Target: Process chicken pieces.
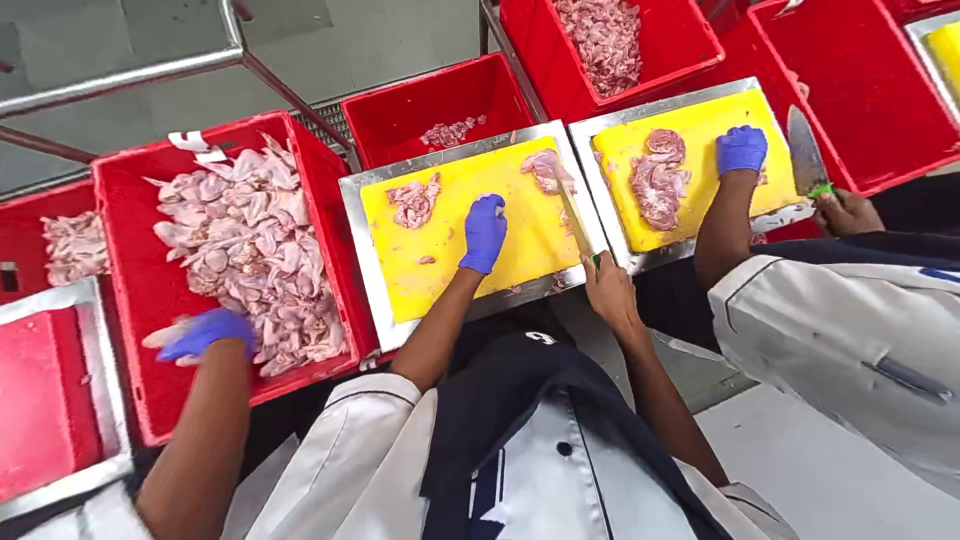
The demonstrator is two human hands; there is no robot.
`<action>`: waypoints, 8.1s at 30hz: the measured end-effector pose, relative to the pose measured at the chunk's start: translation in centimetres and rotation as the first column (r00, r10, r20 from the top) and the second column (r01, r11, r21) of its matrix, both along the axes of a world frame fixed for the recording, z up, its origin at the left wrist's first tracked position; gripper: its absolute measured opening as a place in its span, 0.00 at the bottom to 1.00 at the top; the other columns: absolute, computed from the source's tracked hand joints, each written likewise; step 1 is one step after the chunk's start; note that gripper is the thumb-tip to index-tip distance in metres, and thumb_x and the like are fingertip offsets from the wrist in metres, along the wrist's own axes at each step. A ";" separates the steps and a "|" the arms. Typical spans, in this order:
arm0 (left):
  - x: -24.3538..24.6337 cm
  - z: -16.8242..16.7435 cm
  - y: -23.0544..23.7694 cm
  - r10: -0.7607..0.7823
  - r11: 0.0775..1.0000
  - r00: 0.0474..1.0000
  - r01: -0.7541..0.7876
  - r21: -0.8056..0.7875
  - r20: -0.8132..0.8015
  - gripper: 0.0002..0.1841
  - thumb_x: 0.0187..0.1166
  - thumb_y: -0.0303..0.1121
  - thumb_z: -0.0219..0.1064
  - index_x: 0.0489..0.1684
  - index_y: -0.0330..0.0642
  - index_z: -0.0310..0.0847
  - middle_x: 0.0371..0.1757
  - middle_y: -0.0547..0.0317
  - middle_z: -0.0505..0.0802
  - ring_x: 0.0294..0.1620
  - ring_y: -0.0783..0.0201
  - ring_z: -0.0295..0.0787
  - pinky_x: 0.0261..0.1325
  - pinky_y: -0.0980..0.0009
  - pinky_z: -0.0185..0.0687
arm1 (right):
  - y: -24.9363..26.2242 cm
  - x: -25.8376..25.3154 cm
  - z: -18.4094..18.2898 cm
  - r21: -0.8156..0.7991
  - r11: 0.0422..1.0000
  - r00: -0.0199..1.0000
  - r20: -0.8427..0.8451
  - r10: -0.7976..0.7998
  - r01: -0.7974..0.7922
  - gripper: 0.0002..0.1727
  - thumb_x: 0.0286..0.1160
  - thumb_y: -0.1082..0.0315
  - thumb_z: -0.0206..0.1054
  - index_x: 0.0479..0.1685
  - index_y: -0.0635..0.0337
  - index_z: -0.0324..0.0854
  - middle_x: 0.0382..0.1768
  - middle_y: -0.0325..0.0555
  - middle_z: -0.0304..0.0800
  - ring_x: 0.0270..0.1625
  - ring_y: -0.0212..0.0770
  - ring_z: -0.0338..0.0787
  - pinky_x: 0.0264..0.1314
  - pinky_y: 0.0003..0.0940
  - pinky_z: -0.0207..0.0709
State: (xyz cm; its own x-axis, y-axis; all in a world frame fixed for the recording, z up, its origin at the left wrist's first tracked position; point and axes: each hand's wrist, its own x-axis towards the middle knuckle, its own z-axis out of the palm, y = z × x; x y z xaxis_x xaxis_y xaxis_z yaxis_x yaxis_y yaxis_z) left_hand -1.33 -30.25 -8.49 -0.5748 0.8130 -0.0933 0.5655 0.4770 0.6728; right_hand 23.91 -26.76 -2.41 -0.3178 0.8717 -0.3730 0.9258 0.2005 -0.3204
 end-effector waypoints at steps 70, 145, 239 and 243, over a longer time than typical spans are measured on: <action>-3.0 -3.4 -4.4 -0.207 0.977 0.978 0.205 0.056 0.032 0.14 0.77 0.35 0.72 0.56 0.37 0.89 0.64 0.45 0.91 0.72 0.49 0.85 0.78 0.53 0.77 | -2.1 -11.6 -1.9 -0.287 0.927 0.954 0.101 0.281 -0.242 0.33 0.93 0.44 0.47 0.71 0.69 0.72 0.55 0.66 0.88 0.61 0.64 0.90 0.62 0.61 0.82; 0.3 -2.7 -6.3 -0.288 0.957 0.950 0.284 -0.052 -0.119 0.15 0.81 0.30 0.62 0.61 0.41 0.89 0.62 0.43 0.92 0.69 0.42 0.87 0.73 0.45 0.79 | -2.6 -0.7 0.2 -0.259 0.961 0.978 0.154 0.138 -0.094 0.32 0.93 0.43 0.47 0.67 0.67 0.74 0.44 0.64 0.90 0.53 0.64 0.92 0.56 0.61 0.83; -2.6 -2.6 -2.3 -0.459 0.888 0.888 0.459 0.030 0.004 0.11 0.80 0.30 0.69 0.54 0.37 0.89 0.61 0.45 0.92 0.69 0.48 0.86 0.77 0.52 0.78 | -1.4 -11.0 -2.4 -0.319 0.936 0.985 0.032 0.170 -0.151 0.31 0.94 0.46 0.46 0.69 0.69 0.72 0.54 0.64 0.89 0.61 0.62 0.91 0.62 0.59 0.83; -2.2 -1.8 -2.7 -0.333 0.942 0.933 0.323 -0.088 -0.139 0.12 0.81 0.35 0.68 0.53 0.40 0.90 0.58 0.45 0.93 0.66 0.45 0.88 0.71 0.45 0.80 | -3.2 -9.6 -2.0 -0.306 0.946 0.986 0.085 0.143 -0.111 0.32 0.94 0.45 0.46 0.71 0.69 0.71 0.54 0.65 0.89 0.61 0.63 0.91 0.60 0.60 0.83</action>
State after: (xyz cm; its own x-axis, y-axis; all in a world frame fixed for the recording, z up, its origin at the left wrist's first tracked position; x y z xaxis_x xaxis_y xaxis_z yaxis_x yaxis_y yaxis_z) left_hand -3.51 -32.94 -10.27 -0.2886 0.9538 -0.0832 0.7894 0.2862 0.5431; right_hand 14.31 -29.95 -4.41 -0.3639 0.6699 -0.6472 0.9304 0.2283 -0.2868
